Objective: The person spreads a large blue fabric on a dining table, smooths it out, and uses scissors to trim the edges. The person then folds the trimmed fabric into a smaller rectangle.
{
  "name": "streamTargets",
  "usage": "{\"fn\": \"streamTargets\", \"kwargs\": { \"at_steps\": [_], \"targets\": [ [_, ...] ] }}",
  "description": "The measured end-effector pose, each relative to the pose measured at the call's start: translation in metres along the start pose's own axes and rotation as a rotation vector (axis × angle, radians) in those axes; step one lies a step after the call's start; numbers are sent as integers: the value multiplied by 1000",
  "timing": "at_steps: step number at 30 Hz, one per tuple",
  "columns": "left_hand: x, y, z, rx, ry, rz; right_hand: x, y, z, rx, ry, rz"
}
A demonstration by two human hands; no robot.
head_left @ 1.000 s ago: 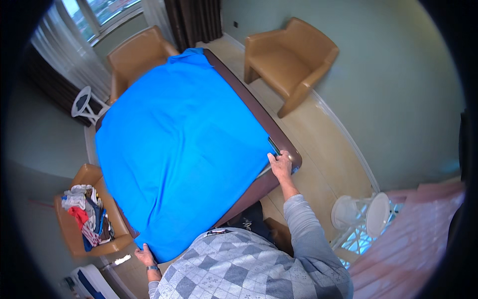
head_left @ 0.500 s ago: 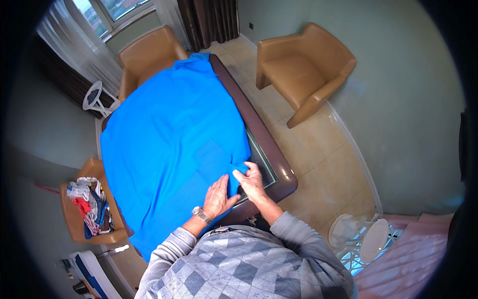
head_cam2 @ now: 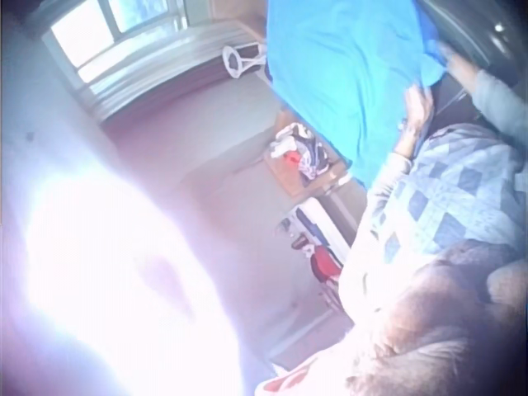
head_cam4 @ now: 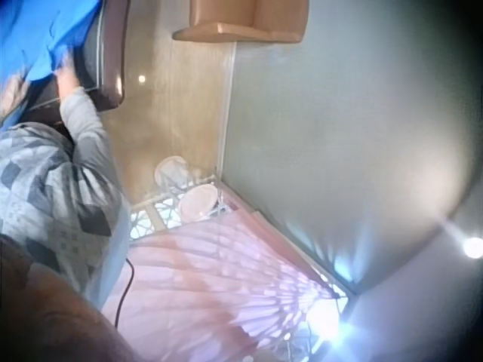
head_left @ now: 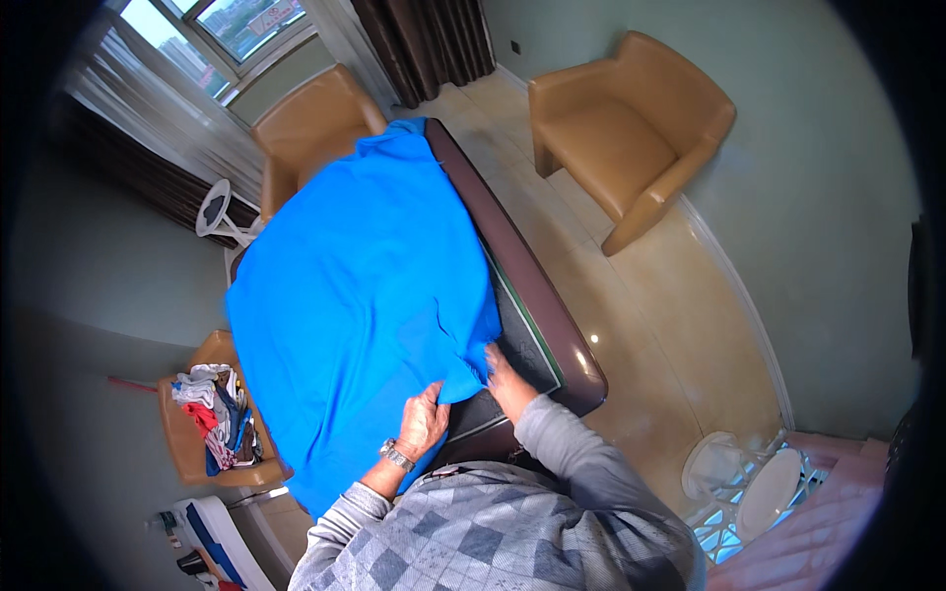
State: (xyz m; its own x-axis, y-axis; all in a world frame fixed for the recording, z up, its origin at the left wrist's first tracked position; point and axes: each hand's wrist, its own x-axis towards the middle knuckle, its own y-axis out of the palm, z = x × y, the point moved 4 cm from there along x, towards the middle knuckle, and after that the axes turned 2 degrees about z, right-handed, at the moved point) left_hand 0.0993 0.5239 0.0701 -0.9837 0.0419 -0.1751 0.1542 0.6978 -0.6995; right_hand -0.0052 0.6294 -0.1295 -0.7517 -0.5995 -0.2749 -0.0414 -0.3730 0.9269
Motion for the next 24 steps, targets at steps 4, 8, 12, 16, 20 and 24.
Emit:
{"fn": "streamTargets", "kwargs": {
  "at_steps": [4, 8, 12, 16, 20, 24],
  "targets": [
    [-3, -2, 6, 55, 42, 1, 52, 18, 71, 92, -120, 162],
    [-9, -3, 5, 155, 55, 50, 73, 36, 153, 115, -223, 203],
    [-2, 7, -10, 214, 97, 148, 61, 33, 219, 22, -374, -142],
    [4, 20, -9, 236, 217, 183, 30, 24, 233, -4, -272, -320],
    [9, 41, 2, 288, 189, 283, 14, 24, 224, -725, -164, -672],
    [13, 52, 6, 170, 140, 400, 15, 0, 232, -864, -267, -709]
  ]
}}
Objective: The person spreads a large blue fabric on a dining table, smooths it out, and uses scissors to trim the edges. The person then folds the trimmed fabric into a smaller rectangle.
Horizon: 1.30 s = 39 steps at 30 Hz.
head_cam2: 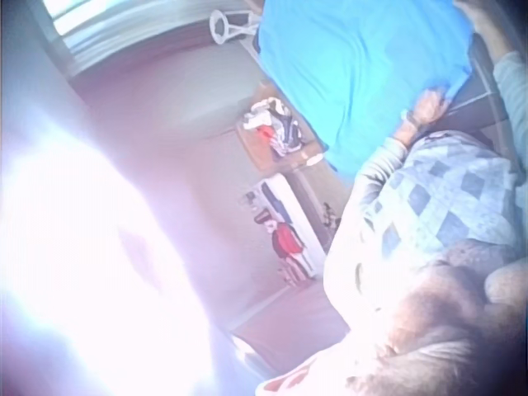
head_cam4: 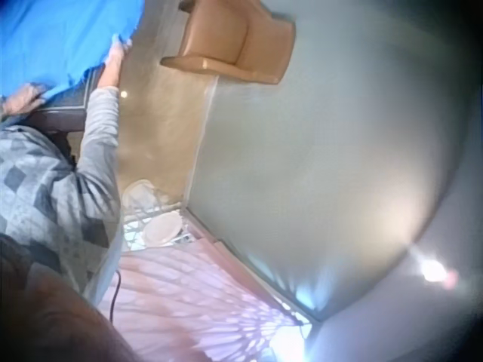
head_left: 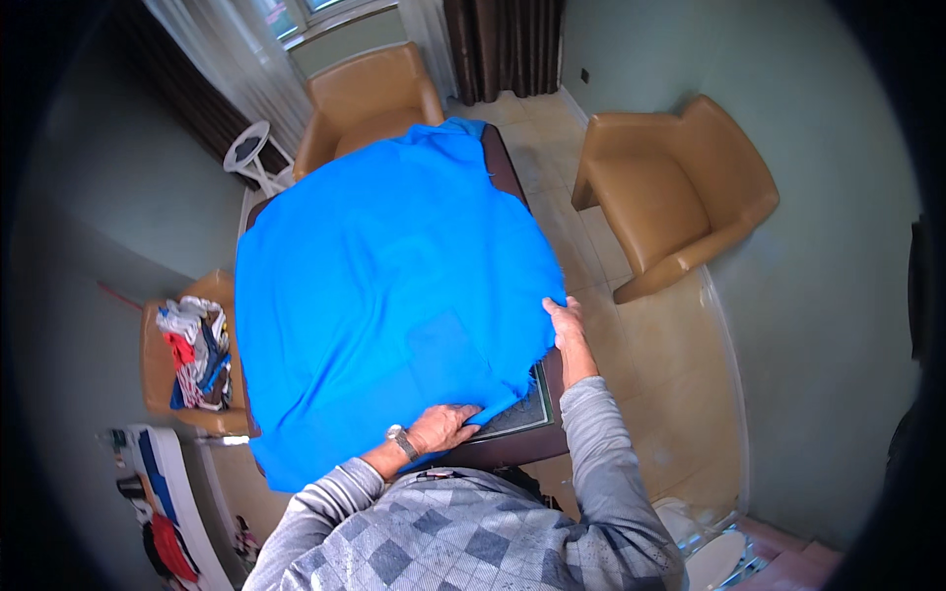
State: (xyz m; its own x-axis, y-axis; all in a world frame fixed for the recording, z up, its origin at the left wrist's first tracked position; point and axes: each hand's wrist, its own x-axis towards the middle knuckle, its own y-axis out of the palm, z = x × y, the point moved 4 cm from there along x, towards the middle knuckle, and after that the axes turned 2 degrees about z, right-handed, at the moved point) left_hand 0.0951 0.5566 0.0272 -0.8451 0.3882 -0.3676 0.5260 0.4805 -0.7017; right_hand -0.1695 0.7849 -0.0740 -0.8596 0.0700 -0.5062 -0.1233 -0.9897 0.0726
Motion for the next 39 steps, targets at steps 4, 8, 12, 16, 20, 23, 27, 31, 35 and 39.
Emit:
{"fn": "streamTargets", "kwargs": {
  "at_steps": [4, 8, 12, 16, 20, 23, 27, 31, 35, 39],
  "targets": [
    [-29, 2, 32, -56, -79, -144, 29, -45, -19, -104, -80, -55],
    [-115, 24, 97, 40, -280, -527, 21, -64, -38, -195, -67, -83],
    [-201, 46, 151, 113, -539, -768, 37, -121, -69, -209, -66, -95],
    [-287, 73, 188, 204, -806, -891, 26, -149, -79, -211, -44, -213],
    [-341, 98, 213, 227, -983, -896, 4, -169, -75, -286, -33, -301],
    [-360, 97, 226, 235, -994, -917, -23, -167, -72, -349, -14, -408],
    [-387, 91, 253, 187, -1098, -1066, -46, -167, -79, -327, 6, -423],
    [-413, 79, 279, 14, -1309, -1103, -62, -173, -88, -197, 43, -261],
    [-443, 100, 312, -296, -1532, -1208, -85, -176, -104, -193, 81, -138],
    [-513, 176, 362, -618, -1352, -1631, -110, -151, -117, -228, 105, -253]
  ]
}}
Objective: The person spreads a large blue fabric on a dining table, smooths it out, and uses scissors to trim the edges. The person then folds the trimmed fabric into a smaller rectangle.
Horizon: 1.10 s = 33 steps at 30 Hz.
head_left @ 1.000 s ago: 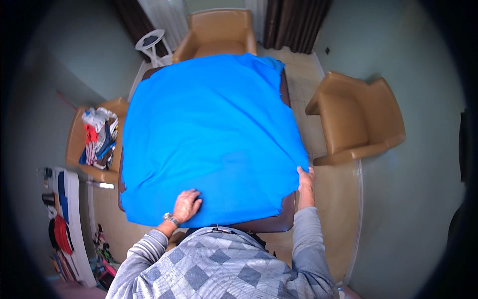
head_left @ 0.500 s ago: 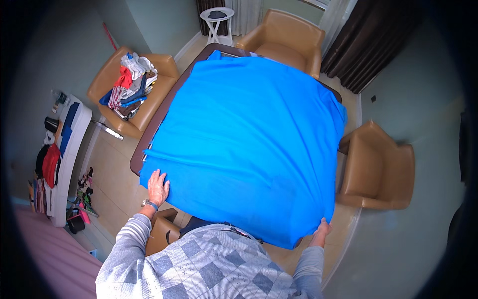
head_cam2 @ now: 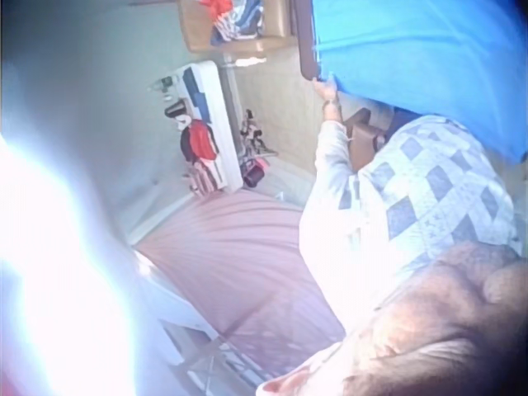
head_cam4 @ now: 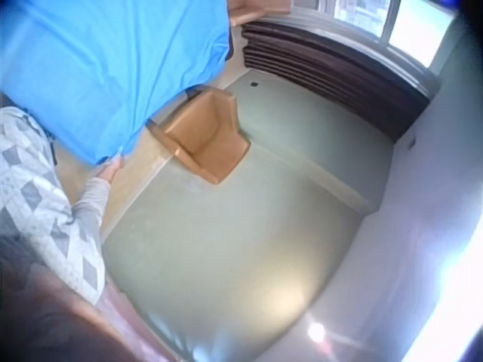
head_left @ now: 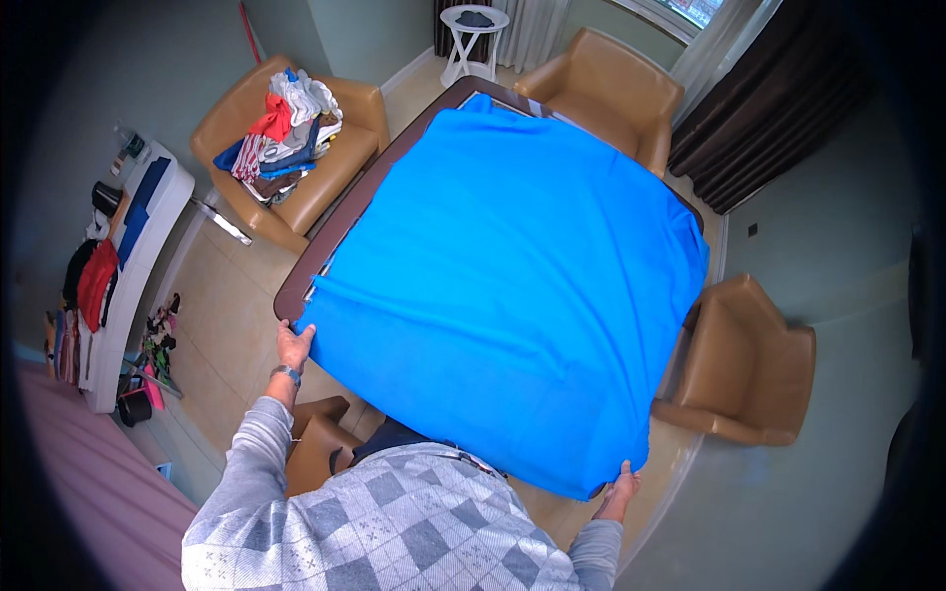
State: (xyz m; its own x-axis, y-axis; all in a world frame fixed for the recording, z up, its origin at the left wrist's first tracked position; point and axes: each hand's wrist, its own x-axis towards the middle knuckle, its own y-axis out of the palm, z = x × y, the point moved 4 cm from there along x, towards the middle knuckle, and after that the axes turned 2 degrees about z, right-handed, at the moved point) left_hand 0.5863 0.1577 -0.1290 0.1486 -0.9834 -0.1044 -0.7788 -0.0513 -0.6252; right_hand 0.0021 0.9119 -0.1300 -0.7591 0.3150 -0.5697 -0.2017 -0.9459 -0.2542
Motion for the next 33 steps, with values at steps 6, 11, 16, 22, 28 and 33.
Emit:
{"fn": "streamTargets", "kwargs": {
  "at_steps": [6, 11, 16, 22, 28, 33],
  "targets": [
    [-47, 6, -47, -193, -510, 291, -7, -21, -3, -25, -101, -205],
    [-39, -3, -33, -277, -468, 379, -10, -28, -9, -61, -141, -239],
    [-27, -33, -11, -153, -451, 461, -22, -18, -8, -147, -209, -259],
    [-10, -38, -1, 33, -231, 397, -27, -22, -13, -256, -324, -250],
    [13, -10, -64, 175, 352, 131, -32, -31, -20, -285, -257, -269],
    [23, 27, -170, 463, 718, 192, -22, -34, -30, -398, -212, -293]
  ]
}}
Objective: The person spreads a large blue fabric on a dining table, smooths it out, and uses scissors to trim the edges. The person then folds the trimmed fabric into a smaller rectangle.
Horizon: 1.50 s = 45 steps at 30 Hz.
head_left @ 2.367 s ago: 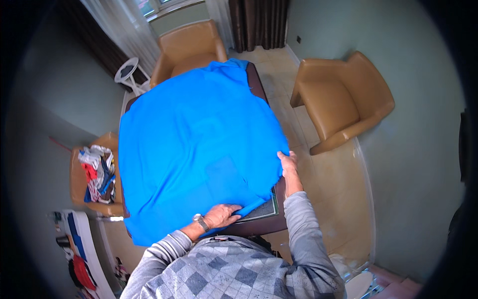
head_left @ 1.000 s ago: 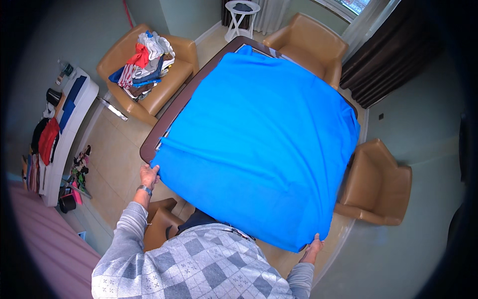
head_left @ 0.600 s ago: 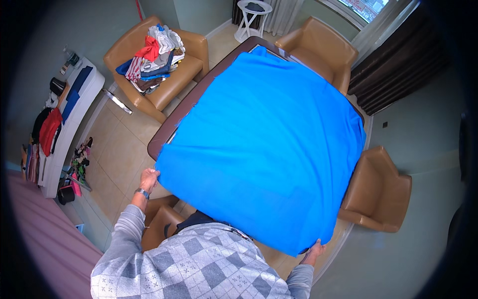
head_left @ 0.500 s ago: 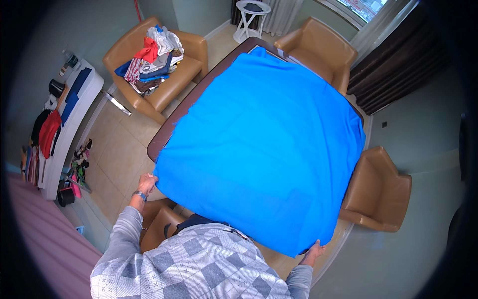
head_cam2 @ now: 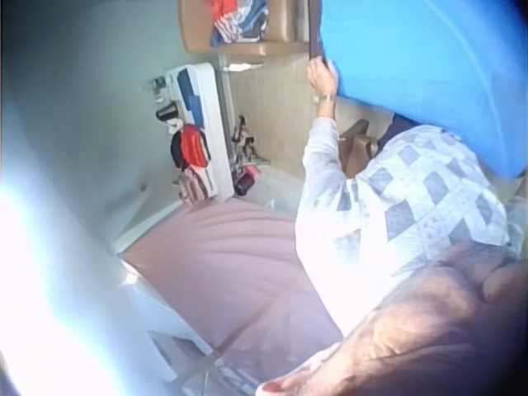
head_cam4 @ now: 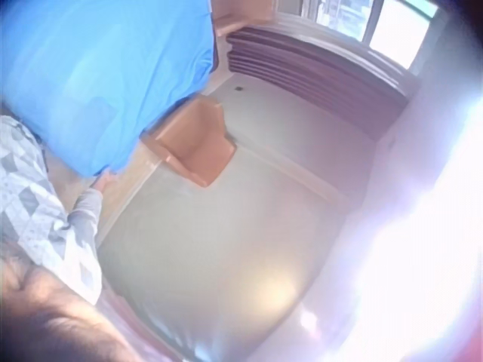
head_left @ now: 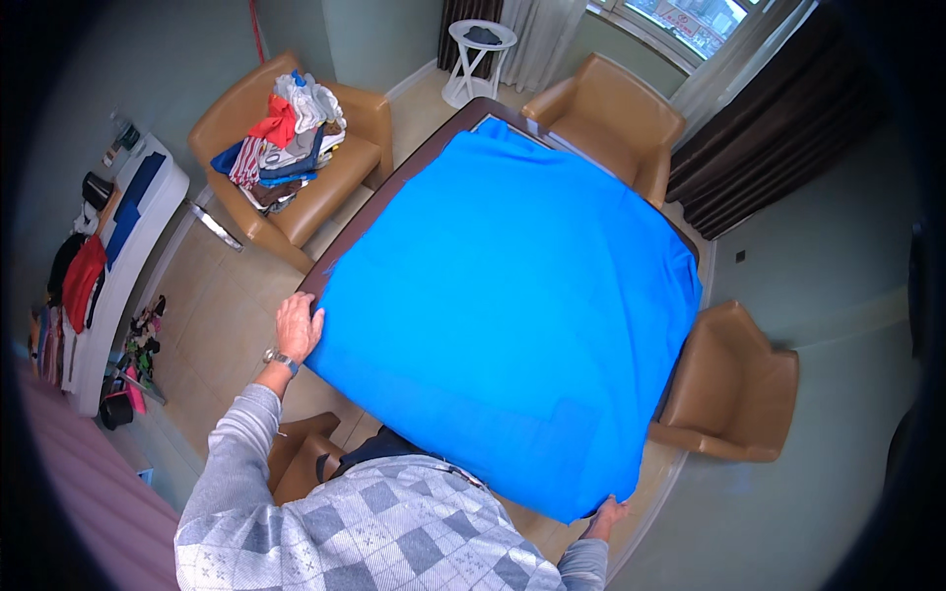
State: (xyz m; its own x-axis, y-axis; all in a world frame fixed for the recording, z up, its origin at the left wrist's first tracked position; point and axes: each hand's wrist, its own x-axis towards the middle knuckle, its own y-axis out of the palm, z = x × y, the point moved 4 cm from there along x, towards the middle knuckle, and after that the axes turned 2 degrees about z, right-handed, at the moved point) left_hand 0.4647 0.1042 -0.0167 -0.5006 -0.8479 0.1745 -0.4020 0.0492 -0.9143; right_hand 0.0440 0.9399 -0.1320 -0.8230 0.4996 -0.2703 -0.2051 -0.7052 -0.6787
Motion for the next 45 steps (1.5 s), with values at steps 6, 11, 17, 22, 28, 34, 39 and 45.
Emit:
{"fn": "streamTargets", "kwargs": {
  "at_steps": [6, 11, 17, 22, 28, 34, 39, 45],
  "targets": [
    [57, 42, -67, 42, 183, 479, 13, 8, -12, -139, -65, -37],
    [67, 86, -86, 143, 266, 407, 17, -3, -22, -123, -122, -136],
    [83, 101, -85, 244, 322, 353, -15, 3, -5, -81, -98, -138],
    [119, 99, -87, 119, 323, 250, -1, 2, -8, -173, -60, -121],
    [148, 93, -85, -137, -16, 93, 7, -1, -18, 16, -75, -46],
    [180, 93, -53, -122, -285, 134, -2, 1, -10, -91, -44, -49],
    [199, 107, -8, -347, -205, 601, 4, 13, 6, -65, -61, -21],
    [256, 108, -76, -188, 33, 175, -9, 8, 21, -259, -110, -174]
  ]
}}
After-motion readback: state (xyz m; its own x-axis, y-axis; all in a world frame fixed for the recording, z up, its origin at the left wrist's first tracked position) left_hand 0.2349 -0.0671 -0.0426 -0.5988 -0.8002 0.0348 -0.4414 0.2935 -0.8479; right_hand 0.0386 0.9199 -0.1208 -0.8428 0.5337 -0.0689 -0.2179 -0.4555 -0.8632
